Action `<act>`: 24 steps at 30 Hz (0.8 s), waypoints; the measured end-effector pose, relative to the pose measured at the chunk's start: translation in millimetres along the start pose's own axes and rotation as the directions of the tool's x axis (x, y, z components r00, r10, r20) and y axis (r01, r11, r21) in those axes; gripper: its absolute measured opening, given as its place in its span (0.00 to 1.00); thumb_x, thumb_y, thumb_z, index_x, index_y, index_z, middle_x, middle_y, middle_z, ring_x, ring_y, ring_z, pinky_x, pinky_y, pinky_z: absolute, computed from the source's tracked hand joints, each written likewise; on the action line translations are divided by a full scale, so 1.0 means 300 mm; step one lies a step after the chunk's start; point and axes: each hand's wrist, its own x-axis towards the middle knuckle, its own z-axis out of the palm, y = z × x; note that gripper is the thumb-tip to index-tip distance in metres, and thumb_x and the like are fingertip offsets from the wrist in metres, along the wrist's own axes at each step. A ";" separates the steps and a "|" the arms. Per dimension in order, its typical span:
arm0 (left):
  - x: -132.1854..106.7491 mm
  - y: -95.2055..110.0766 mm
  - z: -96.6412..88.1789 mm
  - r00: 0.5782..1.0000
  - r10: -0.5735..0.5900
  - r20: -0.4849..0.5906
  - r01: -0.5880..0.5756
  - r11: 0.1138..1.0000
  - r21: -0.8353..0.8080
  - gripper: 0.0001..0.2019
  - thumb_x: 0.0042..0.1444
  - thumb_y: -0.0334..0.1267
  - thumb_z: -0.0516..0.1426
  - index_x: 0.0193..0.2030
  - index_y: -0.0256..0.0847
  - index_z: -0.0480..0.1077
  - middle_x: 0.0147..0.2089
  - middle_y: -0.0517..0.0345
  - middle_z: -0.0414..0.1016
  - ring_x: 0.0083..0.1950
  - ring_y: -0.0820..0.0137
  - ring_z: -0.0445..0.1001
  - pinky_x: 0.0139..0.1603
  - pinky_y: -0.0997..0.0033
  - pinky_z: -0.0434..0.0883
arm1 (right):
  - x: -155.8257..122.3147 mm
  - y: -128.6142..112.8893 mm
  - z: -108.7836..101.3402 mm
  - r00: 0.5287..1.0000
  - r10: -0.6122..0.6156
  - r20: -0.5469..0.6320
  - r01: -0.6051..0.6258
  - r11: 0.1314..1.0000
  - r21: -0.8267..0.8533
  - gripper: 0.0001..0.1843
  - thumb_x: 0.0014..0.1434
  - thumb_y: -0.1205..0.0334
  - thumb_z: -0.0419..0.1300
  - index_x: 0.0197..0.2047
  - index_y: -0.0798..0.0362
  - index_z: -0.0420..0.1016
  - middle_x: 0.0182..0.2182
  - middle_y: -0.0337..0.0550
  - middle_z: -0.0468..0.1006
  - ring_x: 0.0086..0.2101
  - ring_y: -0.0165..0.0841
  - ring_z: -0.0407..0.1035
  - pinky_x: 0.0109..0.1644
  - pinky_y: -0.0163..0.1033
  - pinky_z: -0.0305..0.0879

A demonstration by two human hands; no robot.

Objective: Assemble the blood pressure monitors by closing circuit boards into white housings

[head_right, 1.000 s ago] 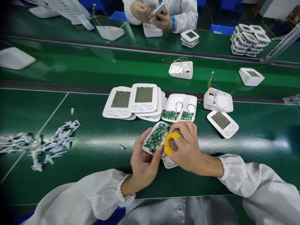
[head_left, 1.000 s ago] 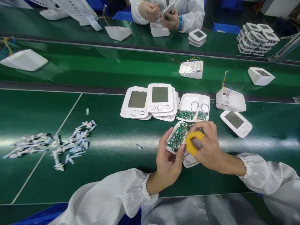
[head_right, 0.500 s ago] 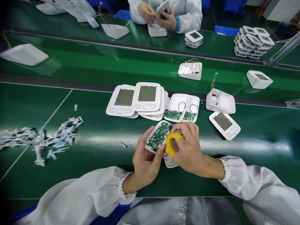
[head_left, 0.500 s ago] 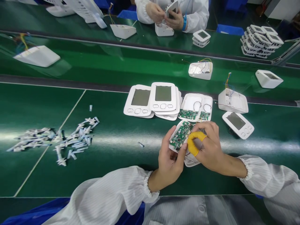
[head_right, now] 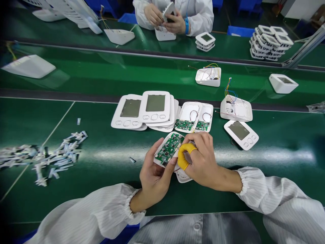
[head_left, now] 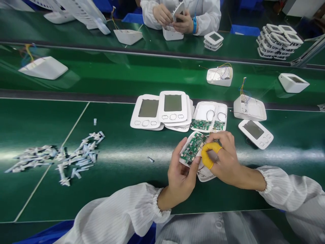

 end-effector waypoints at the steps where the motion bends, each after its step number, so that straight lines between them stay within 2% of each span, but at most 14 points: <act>1: 0.000 -0.001 0.000 1.000 0.001 0.003 -0.001 1.000 -0.003 0.28 0.69 0.33 0.60 0.74 0.45 0.59 0.60 0.44 0.80 0.53 0.59 0.85 0.40 0.73 0.86 | 0.001 -0.001 0.001 1.000 -0.006 -0.004 0.006 1.000 -0.008 0.13 0.59 0.76 0.62 0.36 0.48 0.66 0.42 0.45 0.75 0.44 0.41 0.69 0.47 0.52 0.67; 4: -0.001 -0.002 0.002 1.000 0.003 0.006 -0.003 1.000 -0.027 0.28 0.69 0.32 0.60 0.74 0.46 0.59 0.59 0.46 0.81 0.52 0.60 0.85 0.42 0.73 0.86 | 0.003 -0.003 0.002 0.999 -0.030 -0.018 0.030 0.999 -0.023 0.14 0.59 0.76 0.63 0.35 0.48 0.64 0.42 0.47 0.75 0.44 0.41 0.69 0.47 0.53 0.67; 9: -0.001 -0.005 0.001 1.000 -0.002 0.015 0.002 1.000 -0.005 0.28 0.70 0.34 0.60 0.74 0.45 0.59 0.59 0.44 0.80 0.52 0.59 0.85 0.40 0.72 0.85 | 0.006 -0.006 0.001 0.999 -0.030 -0.014 0.030 0.999 -0.025 0.12 0.61 0.75 0.62 0.36 0.48 0.67 0.41 0.46 0.75 0.43 0.41 0.68 0.48 0.52 0.66; 15: 0.005 0.002 -0.001 1.000 -0.006 -0.006 0.006 1.000 -0.017 0.27 0.69 0.33 0.60 0.72 0.46 0.62 0.54 0.48 0.83 0.41 0.66 0.86 0.36 0.76 0.84 | 0.002 -0.013 0.000 1.000 -0.008 0.015 0.009 0.999 -0.038 0.09 0.63 0.72 0.63 0.39 0.49 0.69 0.41 0.45 0.76 0.42 0.40 0.68 0.45 0.49 0.63; 24: 0.007 0.010 0.002 1.000 0.010 0.001 -0.010 1.000 -0.015 0.28 0.68 0.30 0.60 0.72 0.49 0.62 0.54 0.51 0.82 0.43 0.67 0.86 0.35 0.79 0.83 | 0.001 -0.016 0.000 1.000 -0.016 0.020 0.017 0.999 -0.048 0.08 0.64 0.72 0.62 0.39 0.49 0.69 0.42 0.46 0.76 0.42 0.40 0.68 0.44 0.49 0.62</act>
